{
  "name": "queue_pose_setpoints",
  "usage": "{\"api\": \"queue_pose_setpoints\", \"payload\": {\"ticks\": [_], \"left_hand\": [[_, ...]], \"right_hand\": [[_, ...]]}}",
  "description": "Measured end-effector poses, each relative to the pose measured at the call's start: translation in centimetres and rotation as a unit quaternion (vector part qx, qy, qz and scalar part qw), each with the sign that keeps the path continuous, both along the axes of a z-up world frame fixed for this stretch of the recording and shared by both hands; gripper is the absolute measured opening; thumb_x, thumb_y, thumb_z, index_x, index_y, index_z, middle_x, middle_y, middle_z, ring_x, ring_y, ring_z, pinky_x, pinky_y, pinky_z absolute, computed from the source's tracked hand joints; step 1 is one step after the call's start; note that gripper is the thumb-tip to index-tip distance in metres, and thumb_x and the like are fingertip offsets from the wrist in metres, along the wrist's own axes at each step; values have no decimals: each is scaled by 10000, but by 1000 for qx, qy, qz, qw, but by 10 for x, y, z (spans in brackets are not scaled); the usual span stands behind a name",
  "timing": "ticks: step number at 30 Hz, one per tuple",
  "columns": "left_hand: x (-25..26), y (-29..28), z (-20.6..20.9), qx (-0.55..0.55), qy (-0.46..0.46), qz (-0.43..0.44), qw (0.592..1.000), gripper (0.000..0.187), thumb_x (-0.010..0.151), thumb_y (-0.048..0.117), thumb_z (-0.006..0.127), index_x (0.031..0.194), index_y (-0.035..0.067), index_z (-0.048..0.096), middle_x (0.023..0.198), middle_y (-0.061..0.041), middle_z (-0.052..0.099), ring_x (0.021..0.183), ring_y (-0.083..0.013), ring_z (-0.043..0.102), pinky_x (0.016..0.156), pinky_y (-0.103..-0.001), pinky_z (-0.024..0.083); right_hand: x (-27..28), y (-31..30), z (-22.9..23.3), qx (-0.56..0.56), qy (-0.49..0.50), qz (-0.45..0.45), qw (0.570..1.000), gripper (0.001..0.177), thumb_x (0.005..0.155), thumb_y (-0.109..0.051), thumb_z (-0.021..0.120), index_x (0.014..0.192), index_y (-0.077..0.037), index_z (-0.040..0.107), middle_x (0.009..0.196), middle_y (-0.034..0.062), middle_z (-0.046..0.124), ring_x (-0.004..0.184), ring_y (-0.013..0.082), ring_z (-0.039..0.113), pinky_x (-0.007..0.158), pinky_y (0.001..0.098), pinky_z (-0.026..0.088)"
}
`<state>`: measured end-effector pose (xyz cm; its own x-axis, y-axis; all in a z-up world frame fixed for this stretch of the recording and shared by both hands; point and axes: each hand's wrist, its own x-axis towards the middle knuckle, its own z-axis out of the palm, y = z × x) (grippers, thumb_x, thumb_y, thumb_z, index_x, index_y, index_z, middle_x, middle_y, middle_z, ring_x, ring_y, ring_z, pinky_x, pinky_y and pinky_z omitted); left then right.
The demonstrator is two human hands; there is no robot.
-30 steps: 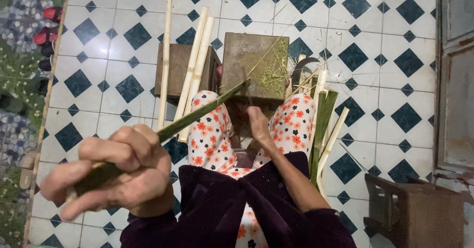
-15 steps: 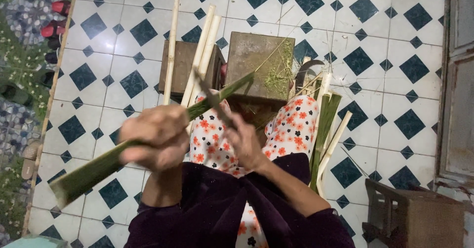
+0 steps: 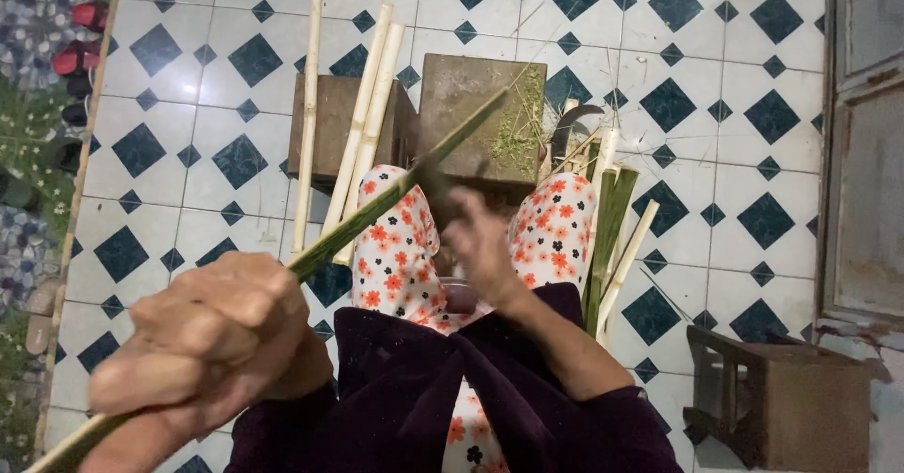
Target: The person uses a cleaver-like tool to shave the outer green layer and inner pith from several pieces of split bamboo.
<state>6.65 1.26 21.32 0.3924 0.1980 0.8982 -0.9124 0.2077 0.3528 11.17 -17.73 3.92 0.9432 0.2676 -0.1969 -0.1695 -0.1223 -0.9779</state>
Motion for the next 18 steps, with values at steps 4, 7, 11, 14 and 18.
{"api": "queue_pose_setpoints", "payload": {"ticks": [4,7,11,14,18], "left_hand": [[-2,-10,4,26,6,-23,999,424,1119,355,409,734,190,339,517,93,182,420,-62,89,411,-281,129],[-16,-12,10,21,29,-4,999,369,1127,285,423,765,211,418,520,114,187,423,-55,99,404,-284,136],[-38,-15,15,-2,73,51,996,310,1131,316,447,830,241,437,525,121,210,402,-53,119,387,-278,165],[-40,-15,19,-16,104,84,991,267,1134,341,464,879,264,450,529,126,227,385,-51,135,374,-273,187],[-1,-7,-10,-4,34,34,999,370,1071,496,340,843,203,338,614,100,229,476,-48,155,419,-222,207]], "right_hand": [[-4,0,8,20,-74,141,987,520,1013,-375,373,1418,-51,415,752,15,560,484,114,514,372,262,462],[53,-22,-55,-13,42,53,998,320,964,-358,440,1152,-106,504,846,33,568,737,186,539,627,379,457],[104,-66,-101,-230,132,-93,960,432,957,-548,360,911,-162,547,971,38,575,874,180,510,797,363,492],[91,-81,-42,-105,230,-214,944,472,927,-439,376,1144,-128,657,584,-85,419,480,85,352,426,280,310],[45,-58,-3,-56,206,-192,958,423,964,-370,291,1173,-144,581,600,-102,357,498,75,317,401,263,263]]}}
